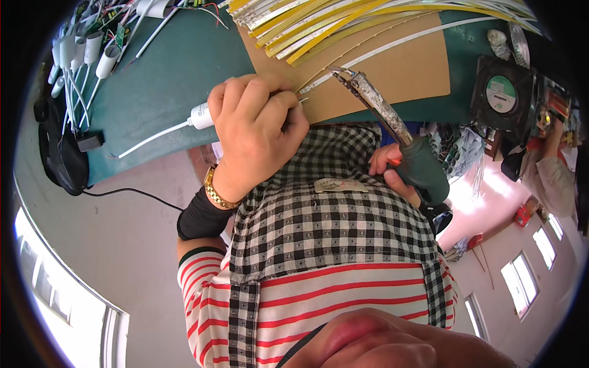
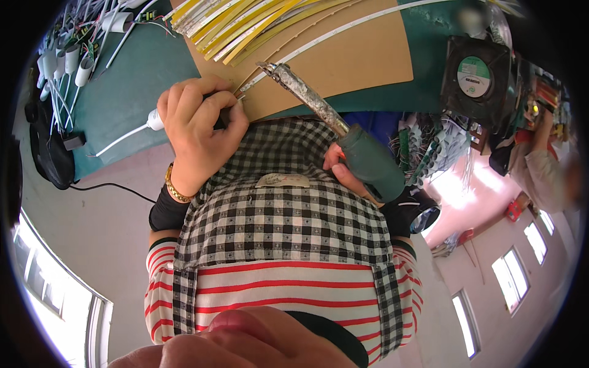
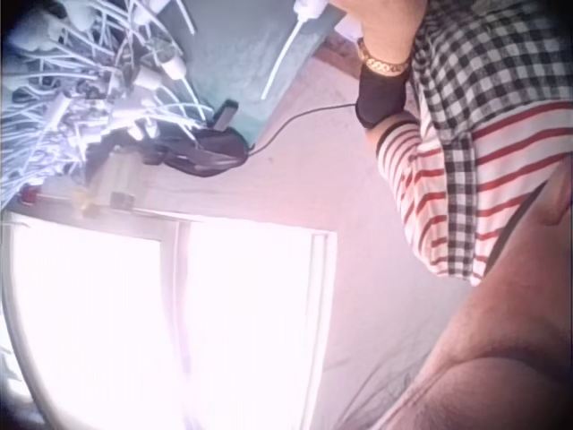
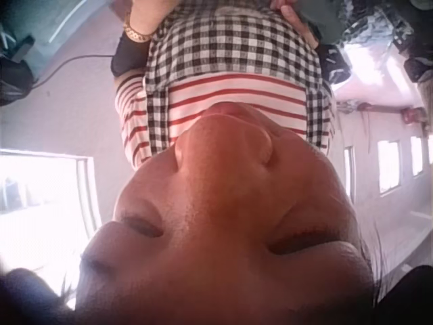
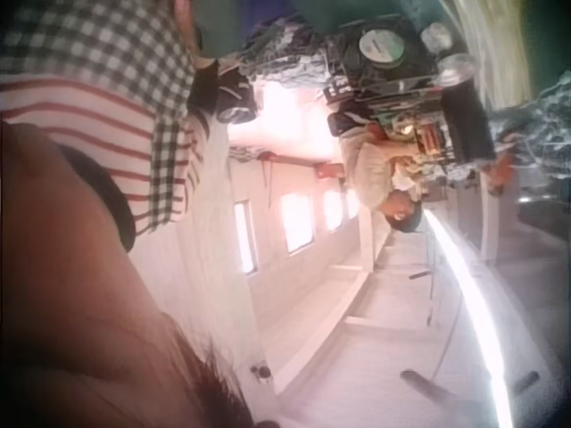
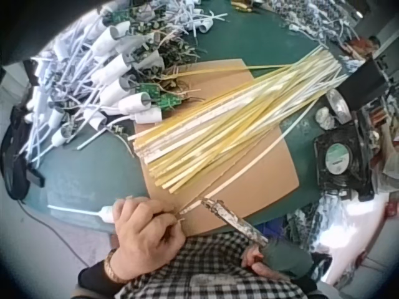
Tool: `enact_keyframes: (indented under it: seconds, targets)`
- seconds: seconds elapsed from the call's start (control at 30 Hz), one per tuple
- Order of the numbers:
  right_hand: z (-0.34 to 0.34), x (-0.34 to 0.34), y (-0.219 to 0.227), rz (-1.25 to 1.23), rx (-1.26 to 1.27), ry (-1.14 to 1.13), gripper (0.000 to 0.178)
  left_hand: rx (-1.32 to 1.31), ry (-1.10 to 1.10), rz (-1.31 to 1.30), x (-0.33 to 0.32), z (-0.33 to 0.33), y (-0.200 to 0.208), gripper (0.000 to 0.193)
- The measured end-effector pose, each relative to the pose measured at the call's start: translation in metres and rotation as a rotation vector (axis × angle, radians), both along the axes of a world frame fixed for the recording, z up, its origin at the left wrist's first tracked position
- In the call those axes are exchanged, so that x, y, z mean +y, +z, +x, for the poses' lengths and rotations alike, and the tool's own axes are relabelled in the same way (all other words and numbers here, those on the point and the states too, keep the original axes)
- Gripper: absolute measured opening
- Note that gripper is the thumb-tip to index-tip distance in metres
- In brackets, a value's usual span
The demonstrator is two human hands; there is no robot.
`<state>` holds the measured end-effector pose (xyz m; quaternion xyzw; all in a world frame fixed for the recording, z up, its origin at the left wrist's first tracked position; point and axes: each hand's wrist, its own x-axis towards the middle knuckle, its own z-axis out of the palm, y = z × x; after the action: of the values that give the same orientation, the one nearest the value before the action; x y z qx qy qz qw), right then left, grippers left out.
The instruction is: The person assembles small lighting components by threading wires through lighting tubes and securing them with hot glue applied by a hot glue gun.
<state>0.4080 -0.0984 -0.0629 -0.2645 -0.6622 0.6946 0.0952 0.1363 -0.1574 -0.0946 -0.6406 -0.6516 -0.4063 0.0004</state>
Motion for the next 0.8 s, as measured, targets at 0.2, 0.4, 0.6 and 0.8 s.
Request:
enact_keyframes:
  seconds: [0.2, 0.4, 0.6, 0.8]
  targets:
    - [-0.005, -0.004, 0.015, -0.031, -0.089, -0.071, 0.011, -0.049, 0.048, -0.009, 0.002, 0.002, -0.001, 0.015]
    - [0.001, -0.008, 0.009, -0.090, -0.117, -0.106, 0.009, -0.116, 0.084, -0.068, 0.009, 0.003, 0.003, 0.012]
    - [0.004, -0.004, 0.008, 0.002, -0.082, 0.006, 0.027, -0.173, 0.041, -0.179, 0.011, -0.004, 0.012, 0.009]
    - [-0.006, -0.011, 0.006, -0.030, -0.113, -0.227, 0.010, -0.223, 0.002, -0.249, 0.014, -0.008, 0.015, 0.007]
